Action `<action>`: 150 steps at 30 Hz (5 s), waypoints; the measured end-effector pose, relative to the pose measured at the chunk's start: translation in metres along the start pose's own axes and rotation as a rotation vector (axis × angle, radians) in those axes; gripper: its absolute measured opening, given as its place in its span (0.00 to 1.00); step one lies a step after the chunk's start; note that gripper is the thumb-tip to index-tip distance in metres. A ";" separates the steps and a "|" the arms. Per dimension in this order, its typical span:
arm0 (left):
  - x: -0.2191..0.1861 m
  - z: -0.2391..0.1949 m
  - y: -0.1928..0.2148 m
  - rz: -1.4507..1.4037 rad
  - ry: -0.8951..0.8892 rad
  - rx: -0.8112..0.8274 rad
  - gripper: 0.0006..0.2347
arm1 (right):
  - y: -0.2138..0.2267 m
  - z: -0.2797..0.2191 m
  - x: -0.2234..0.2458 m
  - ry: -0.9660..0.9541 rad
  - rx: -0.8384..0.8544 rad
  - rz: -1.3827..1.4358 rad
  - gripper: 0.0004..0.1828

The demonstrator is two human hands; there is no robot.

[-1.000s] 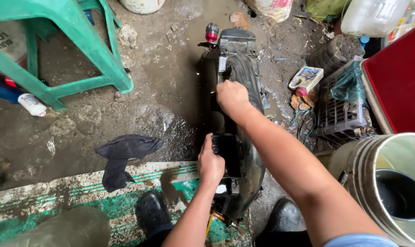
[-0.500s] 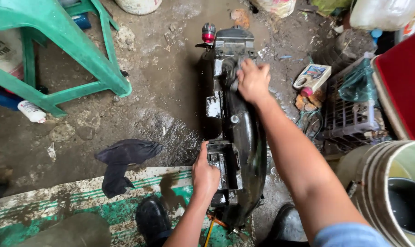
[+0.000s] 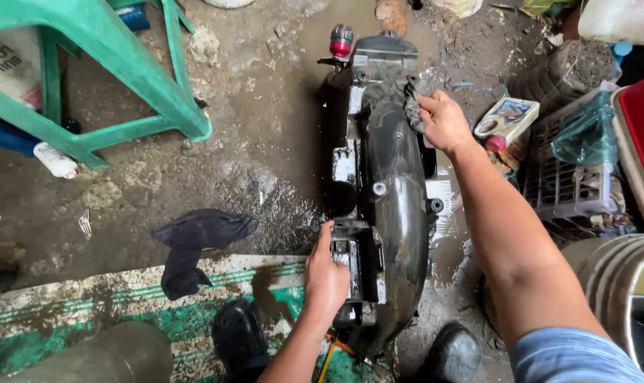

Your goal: The person scrubs a black motorcycle part with a cloth, then pours liquid from a ladle onto it and continues scrubbing. The person works while sitting on the ground.

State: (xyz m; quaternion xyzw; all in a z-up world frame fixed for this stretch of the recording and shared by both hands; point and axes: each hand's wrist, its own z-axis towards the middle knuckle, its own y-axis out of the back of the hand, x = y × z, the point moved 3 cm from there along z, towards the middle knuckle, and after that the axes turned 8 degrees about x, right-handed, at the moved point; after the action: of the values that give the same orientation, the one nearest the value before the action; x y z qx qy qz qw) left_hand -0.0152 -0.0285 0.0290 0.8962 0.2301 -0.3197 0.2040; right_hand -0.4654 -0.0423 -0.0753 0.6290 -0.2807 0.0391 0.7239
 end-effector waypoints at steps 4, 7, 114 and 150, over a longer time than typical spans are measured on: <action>-0.012 -0.021 0.008 0.047 -0.138 -0.017 0.37 | -0.020 -0.002 -0.018 -0.040 -0.090 -0.149 0.20; -0.010 -0.024 0.013 0.048 -0.132 -0.020 0.37 | -0.019 -0.025 0.000 -0.225 -0.012 0.129 0.20; 0.024 0.026 -0.001 0.114 -0.188 -0.108 0.29 | -0.065 -0.312 0.219 0.214 -0.028 -0.462 0.32; 0.016 0.020 0.002 0.102 -0.182 -0.100 0.32 | -0.038 -0.167 0.219 0.341 0.145 -0.376 0.20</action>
State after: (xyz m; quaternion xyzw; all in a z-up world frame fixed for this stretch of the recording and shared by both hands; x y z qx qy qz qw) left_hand -0.0128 -0.0359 0.0050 0.8627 0.1803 -0.3773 0.2845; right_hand -0.2063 0.0405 -0.0179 0.7047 -0.0292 0.0293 0.7083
